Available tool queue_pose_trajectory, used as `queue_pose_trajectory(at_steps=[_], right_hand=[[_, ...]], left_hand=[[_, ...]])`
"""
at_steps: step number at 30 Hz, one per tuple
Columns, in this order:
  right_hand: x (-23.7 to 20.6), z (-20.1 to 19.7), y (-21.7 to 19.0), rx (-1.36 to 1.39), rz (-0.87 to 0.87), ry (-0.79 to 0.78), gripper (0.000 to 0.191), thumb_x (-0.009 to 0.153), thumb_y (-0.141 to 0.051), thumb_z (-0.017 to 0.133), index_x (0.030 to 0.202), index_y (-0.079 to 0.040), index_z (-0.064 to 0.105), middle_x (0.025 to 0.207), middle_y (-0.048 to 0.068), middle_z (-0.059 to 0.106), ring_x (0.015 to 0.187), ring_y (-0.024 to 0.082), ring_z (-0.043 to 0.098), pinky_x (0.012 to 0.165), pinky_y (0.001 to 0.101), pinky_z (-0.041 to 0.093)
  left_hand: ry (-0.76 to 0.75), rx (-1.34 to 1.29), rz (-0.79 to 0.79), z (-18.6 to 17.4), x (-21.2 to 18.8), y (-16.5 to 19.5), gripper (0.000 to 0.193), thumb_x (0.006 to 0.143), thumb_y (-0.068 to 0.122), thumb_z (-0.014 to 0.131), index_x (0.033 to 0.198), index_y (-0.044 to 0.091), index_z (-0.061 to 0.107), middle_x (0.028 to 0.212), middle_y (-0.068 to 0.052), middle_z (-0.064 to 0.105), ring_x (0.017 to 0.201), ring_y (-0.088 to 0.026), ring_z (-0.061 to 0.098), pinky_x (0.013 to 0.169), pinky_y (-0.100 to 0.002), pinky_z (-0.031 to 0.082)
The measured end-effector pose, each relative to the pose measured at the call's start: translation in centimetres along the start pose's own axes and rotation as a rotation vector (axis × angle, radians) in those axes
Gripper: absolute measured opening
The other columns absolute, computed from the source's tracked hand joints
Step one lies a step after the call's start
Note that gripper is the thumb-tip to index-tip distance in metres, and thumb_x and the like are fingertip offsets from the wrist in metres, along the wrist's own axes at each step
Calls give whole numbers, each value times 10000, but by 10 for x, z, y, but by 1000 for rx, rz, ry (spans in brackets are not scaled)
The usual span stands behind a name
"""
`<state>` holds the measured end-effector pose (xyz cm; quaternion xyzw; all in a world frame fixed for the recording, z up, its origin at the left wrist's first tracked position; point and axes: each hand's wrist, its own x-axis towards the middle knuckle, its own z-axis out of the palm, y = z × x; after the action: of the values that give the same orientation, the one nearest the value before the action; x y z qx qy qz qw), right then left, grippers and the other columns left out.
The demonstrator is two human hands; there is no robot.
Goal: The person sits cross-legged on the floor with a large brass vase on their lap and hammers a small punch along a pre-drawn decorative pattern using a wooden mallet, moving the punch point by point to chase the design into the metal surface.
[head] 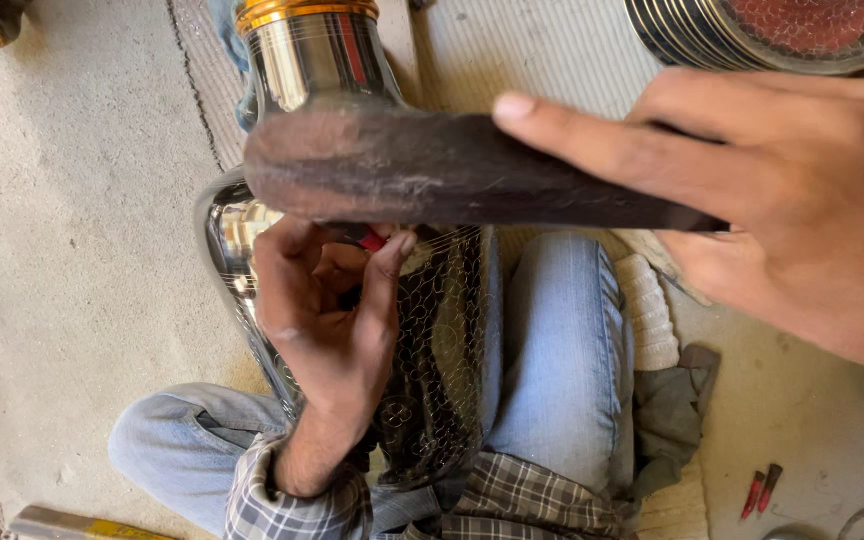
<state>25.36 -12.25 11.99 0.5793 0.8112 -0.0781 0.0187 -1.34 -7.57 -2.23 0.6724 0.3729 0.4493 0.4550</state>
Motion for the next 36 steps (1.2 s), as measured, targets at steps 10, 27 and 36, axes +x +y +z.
queue_pose_trajectory(at_steps=[10,27,36], right_hand=[[-26,8,18,143,151,89,904,769,-30,744,1589,-256,435,906,49,637,650,144,603,601,326,547],[-46,48,9,207,292,-23,925,774,-6,773,1582,-211,372,860,88,646,581,189,624,528,325,553],[-44,36,4,72,195,133,905,726,8,805,1552,-118,458,890,101,661,639,227,649,591,369,558]], left_hand=[[51,-71,204,9,-5,-15,380,1078,-118,672,1363,12,456,1112,-176,700,880,-150,759,711,-216,716],[-334,157,86,-3,37,11,347,1034,-8,735,1353,49,609,1211,-110,775,923,-139,817,742,-238,665],[-170,-16,123,-15,17,6,426,1070,-101,663,1445,33,511,1295,-171,731,896,-118,806,748,-251,689]])
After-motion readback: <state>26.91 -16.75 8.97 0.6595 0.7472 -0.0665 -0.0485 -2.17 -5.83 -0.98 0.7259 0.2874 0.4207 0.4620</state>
